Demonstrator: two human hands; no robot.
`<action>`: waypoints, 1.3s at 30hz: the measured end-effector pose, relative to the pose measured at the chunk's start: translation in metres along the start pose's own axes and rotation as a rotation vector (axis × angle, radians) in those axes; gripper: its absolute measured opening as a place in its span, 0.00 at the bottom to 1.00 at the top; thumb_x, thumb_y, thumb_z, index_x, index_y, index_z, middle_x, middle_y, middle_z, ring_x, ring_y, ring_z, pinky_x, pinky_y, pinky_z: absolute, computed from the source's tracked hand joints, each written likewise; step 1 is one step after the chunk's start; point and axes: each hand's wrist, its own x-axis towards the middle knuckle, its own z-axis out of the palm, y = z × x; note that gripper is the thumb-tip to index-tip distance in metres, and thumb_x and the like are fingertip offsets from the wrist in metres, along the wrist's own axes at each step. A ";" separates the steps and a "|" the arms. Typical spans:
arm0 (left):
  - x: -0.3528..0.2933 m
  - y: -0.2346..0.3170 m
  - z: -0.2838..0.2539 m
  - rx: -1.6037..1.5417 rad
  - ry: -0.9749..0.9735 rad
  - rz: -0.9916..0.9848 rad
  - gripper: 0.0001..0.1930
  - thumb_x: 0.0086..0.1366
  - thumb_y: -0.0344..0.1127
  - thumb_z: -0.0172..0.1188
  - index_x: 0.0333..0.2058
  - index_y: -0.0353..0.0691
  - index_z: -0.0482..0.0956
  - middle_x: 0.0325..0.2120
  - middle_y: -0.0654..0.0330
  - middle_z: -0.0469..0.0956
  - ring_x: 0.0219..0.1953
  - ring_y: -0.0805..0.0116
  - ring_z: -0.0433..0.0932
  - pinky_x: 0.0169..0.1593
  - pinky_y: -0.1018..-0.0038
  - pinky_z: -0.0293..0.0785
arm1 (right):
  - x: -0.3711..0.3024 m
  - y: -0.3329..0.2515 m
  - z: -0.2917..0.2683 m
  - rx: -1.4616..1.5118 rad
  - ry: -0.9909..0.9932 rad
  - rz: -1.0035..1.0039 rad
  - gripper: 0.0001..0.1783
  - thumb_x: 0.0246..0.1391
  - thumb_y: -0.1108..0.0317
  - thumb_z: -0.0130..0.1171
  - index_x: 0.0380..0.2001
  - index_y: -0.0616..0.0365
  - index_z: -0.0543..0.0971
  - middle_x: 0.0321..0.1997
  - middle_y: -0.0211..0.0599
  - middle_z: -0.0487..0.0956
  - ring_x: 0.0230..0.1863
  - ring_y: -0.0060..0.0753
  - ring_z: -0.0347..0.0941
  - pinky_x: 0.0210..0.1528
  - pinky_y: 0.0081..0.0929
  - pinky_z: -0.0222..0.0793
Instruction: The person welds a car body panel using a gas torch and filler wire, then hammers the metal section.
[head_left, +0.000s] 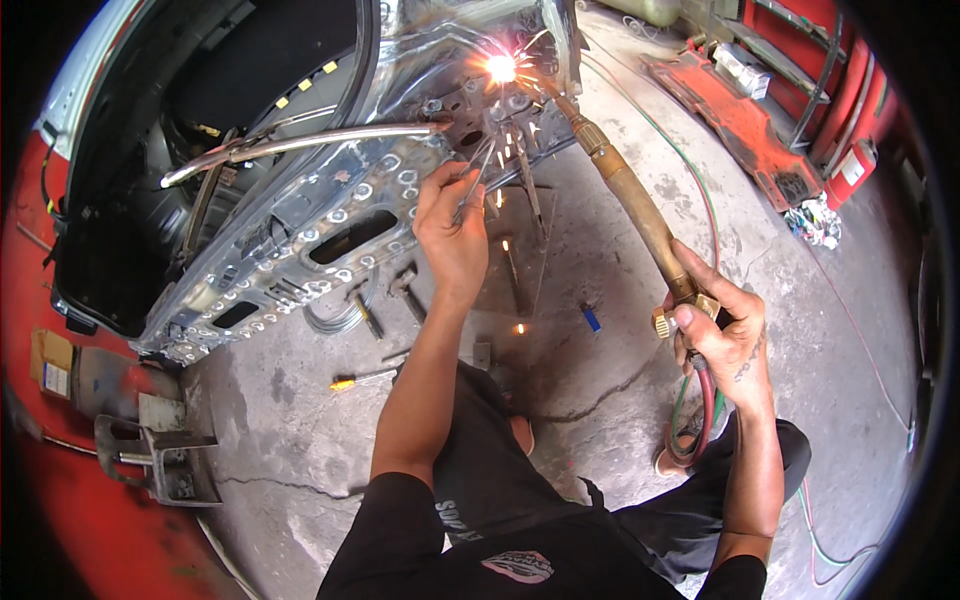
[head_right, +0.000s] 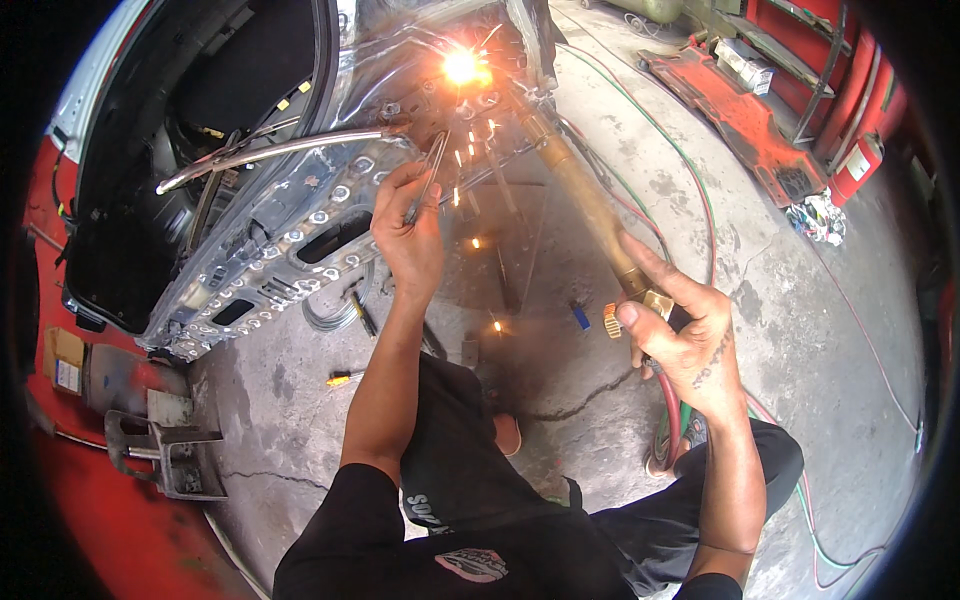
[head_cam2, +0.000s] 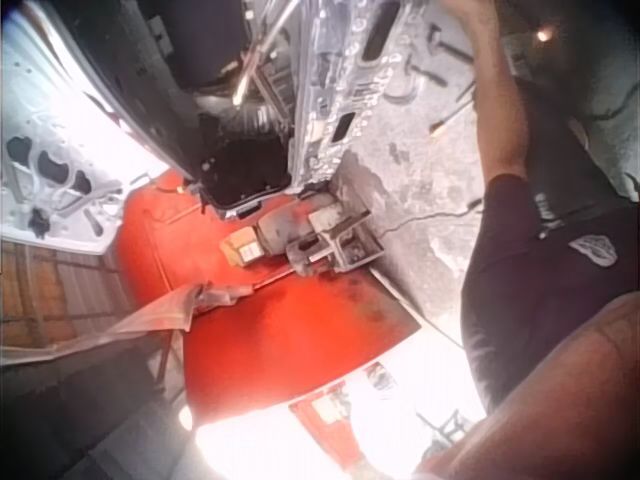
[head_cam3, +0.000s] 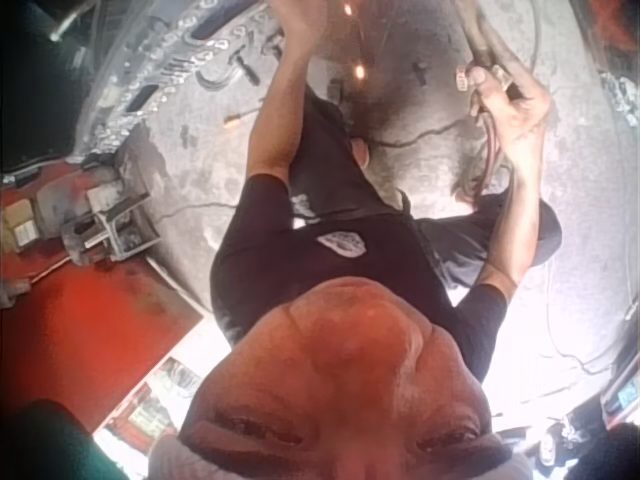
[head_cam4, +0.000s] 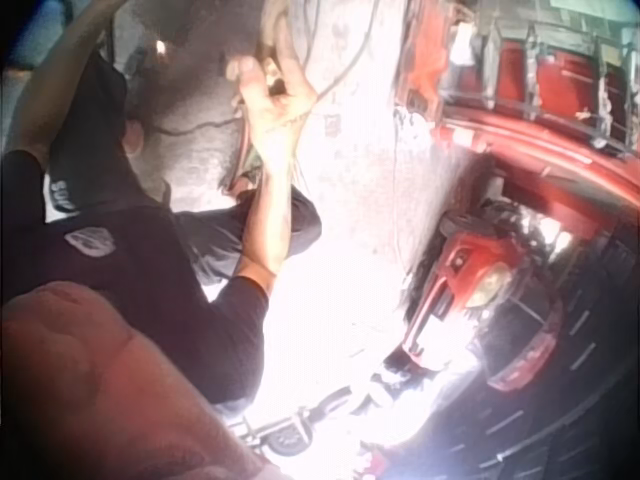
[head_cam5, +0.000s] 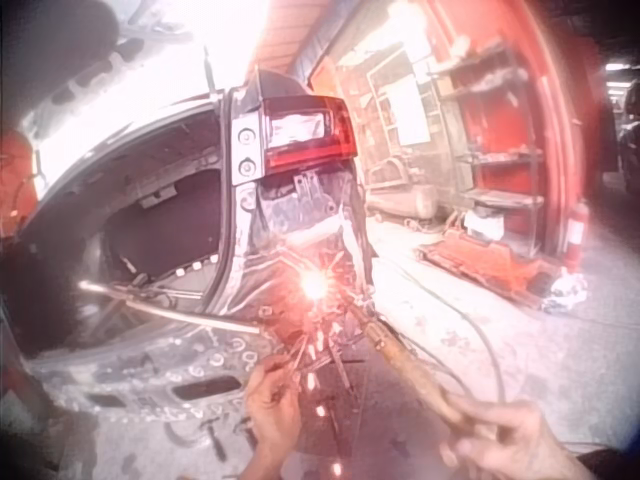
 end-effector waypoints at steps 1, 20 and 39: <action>0.000 0.000 0.000 -0.010 -0.004 -0.008 0.09 0.62 0.20 0.67 0.42 0.33 0.86 0.45 0.54 0.82 0.49 0.62 0.80 0.52 0.71 0.75 | 0.000 0.000 0.000 0.005 -0.002 0.006 0.33 0.58 0.64 0.68 0.66 0.59 0.75 0.30 0.30 0.80 0.21 0.19 0.73 0.23 0.21 0.69; 0.001 -0.001 0.003 -0.016 -0.003 -0.010 0.09 0.62 0.20 0.67 0.41 0.33 0.86 0.45 0.54 0.82 0.48 0.63 0.80 0.52 0.72 0.75 | 0.001 0.002 -0.002 0.015 -0.010 0.002 0.33 0.58 0.64 0.69 0.66 0.59 0.74 0.29 0.30 0.80 0.21 0.19 0.74 0.23 0.21 0.70; 0.004 0.002 0.006 -0.012 0.007 0.012 0.09 0.62 0.20 0.67 0.41 0.32 0.86 0.45 0.53 0.83 0.48 0.61 0.81 0.52 0.71 0.75 | 0.001 0.003 -0.002 -0.002 0.004 -0.025 0.33 0.59 0.63 0.69 0.66 0.60 0.75 0.30 0.31 0.80 0.20 0.19 0.74 0.22 0.21 0.70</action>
